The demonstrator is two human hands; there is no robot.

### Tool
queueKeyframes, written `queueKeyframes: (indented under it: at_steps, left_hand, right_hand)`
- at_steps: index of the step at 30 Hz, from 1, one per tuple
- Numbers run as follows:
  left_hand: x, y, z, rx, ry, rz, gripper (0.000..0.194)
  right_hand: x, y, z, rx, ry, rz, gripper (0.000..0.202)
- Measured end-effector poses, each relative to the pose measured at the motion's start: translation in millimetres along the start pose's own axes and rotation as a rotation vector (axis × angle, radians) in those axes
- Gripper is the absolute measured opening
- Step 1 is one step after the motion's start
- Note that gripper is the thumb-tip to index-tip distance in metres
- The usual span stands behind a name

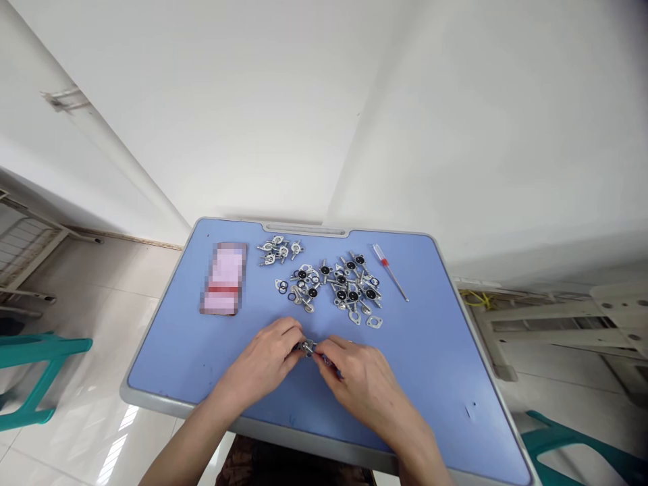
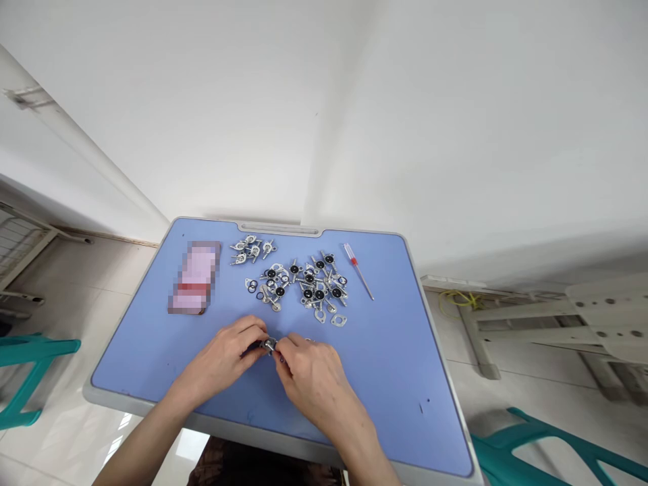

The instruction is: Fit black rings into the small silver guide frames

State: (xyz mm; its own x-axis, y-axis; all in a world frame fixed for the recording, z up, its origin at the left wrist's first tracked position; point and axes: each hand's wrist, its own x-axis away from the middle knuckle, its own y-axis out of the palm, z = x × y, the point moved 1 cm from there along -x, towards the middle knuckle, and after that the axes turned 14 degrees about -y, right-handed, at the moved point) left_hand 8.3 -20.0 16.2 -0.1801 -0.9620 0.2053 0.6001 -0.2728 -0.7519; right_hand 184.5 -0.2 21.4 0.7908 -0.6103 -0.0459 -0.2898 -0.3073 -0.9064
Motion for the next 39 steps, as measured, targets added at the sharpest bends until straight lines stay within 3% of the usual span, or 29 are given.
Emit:
queueKeyframes:
  at_steps: [23,28,30,39]
  left_hand:
    - [0,3.1,-2,-0.022,0.006,0.006,0.011]
    - [1,1.4,0,-0.048,0.017,0.017,0.007]
    - [1,1.1,0,-0.061,0.02,0.019,0.008]
    - [4,1.8,0,-0.099,0.053,0.057,0.011]
  right_hand:
    - [1,2,-4,-0.076,-0.071,-0.017,0.021]
    - [6,-3,13,-0.073,0.088,0.053,0.02]
    - [6,-2,14,-0.022,0.132,0.021,0.016]
    - [-4,4,2,0.068,0.113,-0.03,0.018]
